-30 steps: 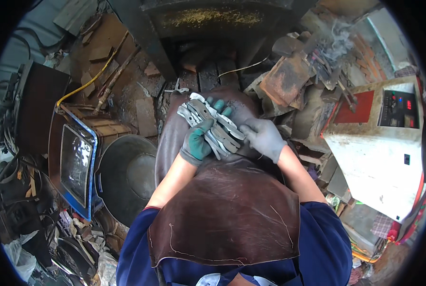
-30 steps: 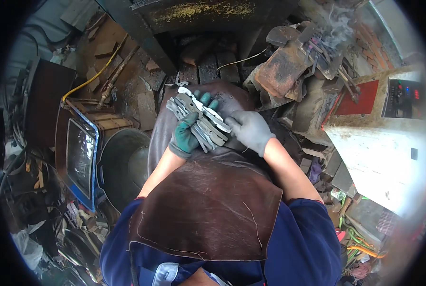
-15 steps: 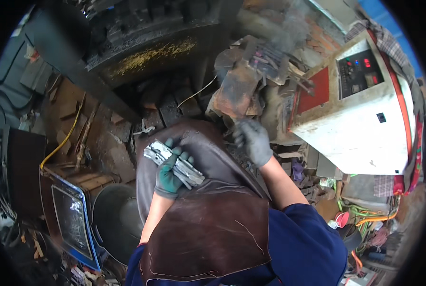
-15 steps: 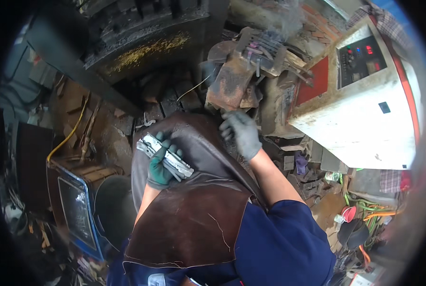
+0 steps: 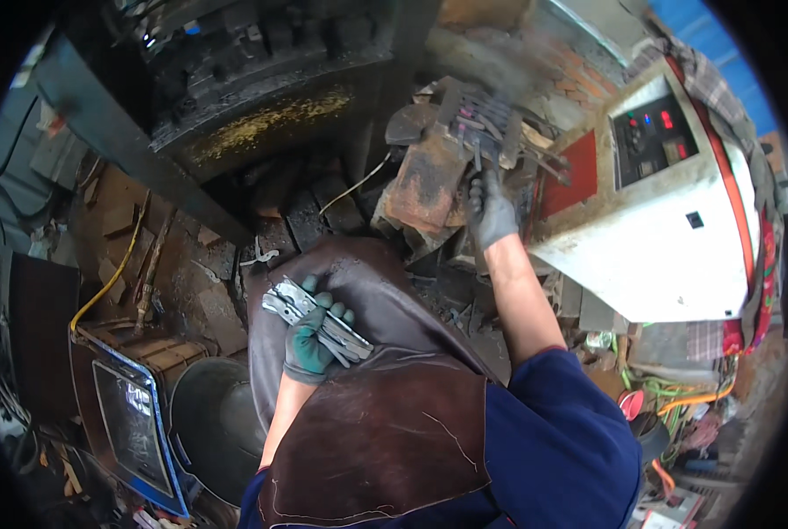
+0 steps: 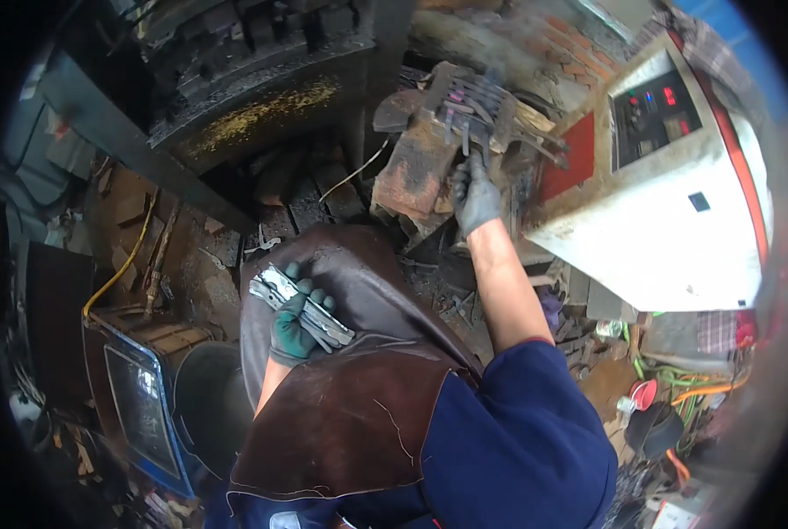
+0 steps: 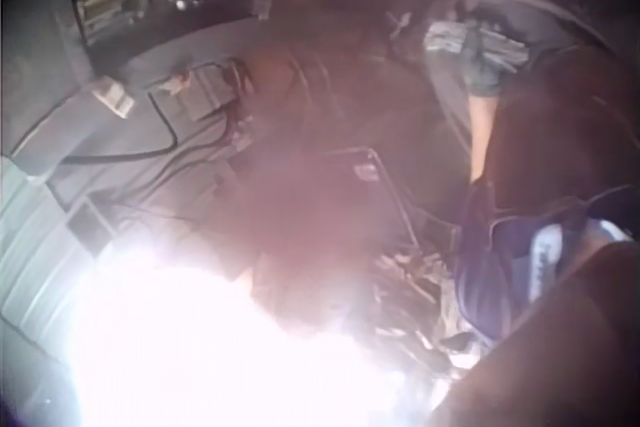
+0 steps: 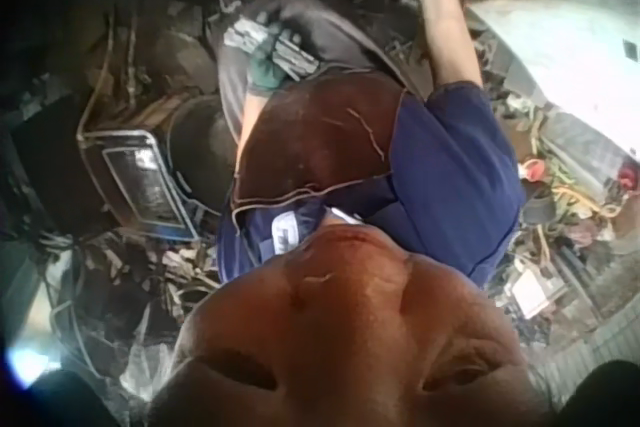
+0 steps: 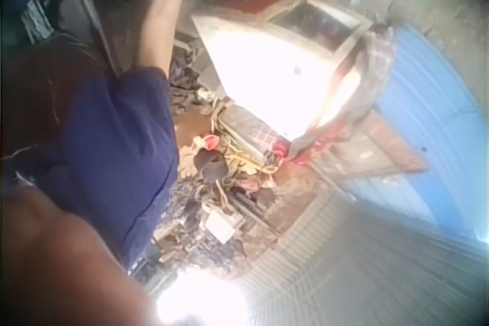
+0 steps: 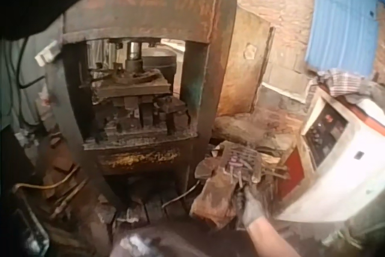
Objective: The person gathers metal parts from a basin, then repeatedly takes heated metal pieces from a heating unit, presses them in a press machine, cools them in a water container, and pairs them with the metal parts in hand.
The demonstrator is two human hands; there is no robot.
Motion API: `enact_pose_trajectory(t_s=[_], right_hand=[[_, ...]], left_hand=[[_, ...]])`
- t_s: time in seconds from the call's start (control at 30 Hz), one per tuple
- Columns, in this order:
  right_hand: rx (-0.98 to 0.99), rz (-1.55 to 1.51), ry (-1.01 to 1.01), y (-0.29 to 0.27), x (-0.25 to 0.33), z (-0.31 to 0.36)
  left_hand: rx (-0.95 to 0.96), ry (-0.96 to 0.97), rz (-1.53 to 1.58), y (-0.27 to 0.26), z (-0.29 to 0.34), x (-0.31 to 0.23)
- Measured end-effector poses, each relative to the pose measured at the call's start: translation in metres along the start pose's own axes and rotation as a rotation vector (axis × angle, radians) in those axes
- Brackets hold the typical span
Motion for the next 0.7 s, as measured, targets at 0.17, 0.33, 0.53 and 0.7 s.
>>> enact_pose_trajectory(t_s=[0.17,0.33,0.53,0.7], right_hand=[[0.457,0.559,-0.189,0.187,-0.004,0.046],[0.724,0.501,0.051,0.355,-0.061,0.042],[0.984,0.020,0.296,0.354,-0.111,0.083],[1.065,0.763,0.074,0.361,-0.157,0.233]], left_hand=[[0.026,-0.094,-0.037,0.003,-0.009,0.011],[-0.002,-0.108,-0.070,0.011,-0.005,0.003],[-0.012,-0.092,-0.054,0.021,0.009,-0.006],[0.098,-0.106,0.002,0.019,-0.003,0.010]])
Point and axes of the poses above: each hand's wrist, its own z-axis away from the middle knuckle, its own y-axis out of the palm, x = y × z, the point moved 7 cm from there along -z, towards the middle knuckle, and after that the axes turned 2 degrees about -z, right-handed, at the moved point
